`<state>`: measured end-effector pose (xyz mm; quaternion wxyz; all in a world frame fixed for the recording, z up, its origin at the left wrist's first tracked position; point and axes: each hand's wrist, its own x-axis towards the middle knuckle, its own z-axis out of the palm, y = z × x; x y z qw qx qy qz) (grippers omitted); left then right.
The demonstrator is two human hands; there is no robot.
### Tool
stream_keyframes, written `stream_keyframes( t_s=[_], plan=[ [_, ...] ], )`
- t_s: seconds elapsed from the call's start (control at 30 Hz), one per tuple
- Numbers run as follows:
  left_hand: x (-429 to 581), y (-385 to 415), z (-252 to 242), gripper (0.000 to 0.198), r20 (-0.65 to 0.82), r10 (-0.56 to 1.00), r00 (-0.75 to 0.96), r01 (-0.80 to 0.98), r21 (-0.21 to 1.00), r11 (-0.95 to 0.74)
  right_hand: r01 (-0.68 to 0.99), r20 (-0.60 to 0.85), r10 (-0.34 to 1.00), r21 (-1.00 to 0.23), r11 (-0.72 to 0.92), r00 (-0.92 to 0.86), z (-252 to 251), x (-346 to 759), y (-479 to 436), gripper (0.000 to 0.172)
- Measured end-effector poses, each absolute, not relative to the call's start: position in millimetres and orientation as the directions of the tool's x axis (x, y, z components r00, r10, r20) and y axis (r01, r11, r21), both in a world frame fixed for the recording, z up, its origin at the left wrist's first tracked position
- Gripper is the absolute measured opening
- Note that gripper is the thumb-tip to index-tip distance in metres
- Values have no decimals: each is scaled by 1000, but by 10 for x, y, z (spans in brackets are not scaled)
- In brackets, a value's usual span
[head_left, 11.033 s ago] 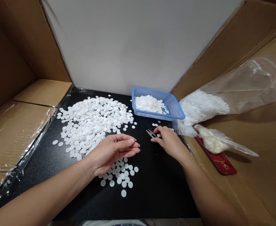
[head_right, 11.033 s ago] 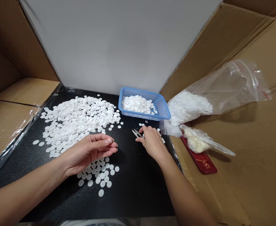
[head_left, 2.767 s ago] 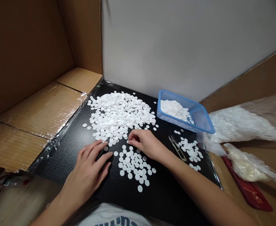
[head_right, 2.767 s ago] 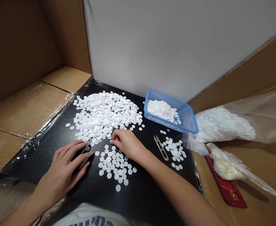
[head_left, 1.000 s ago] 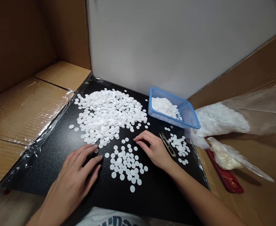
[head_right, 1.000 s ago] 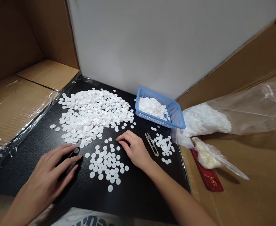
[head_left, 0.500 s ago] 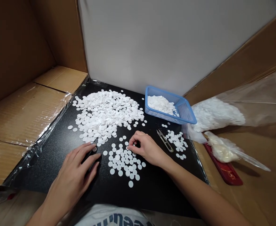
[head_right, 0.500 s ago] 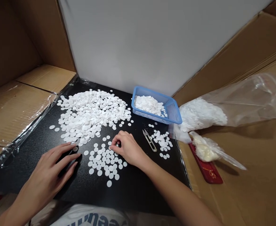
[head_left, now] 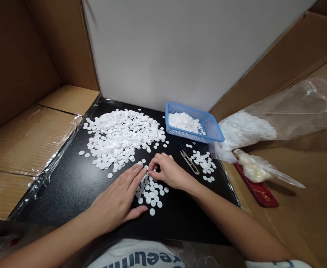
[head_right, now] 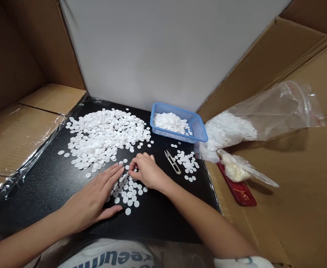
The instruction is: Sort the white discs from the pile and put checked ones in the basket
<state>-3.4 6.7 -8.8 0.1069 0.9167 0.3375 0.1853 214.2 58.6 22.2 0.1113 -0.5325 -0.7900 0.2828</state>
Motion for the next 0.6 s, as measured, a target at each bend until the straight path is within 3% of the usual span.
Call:
stream_keyframes(
  t_s=[0.17,0.4,0.5,0.6],
  plan=[
    [107,206,-123,103,195,631,751,583,255,-772,808,-17,954,-537,243,-298,285,2557,689,10],
    [360,341,-99,105,86,594,800,556,267,-787,969,171,975,-229,-99,140,141,3682,678,9],
    [433,362,-87,103,101,540,836,496,285,-820,960,243,952,-249,-125,187,101,3792,555,10],
    [465,367,-72,103,103,526,844,479,295,-827,926,325,939,-376,22,109,127,3602,395,14]
  ],
)
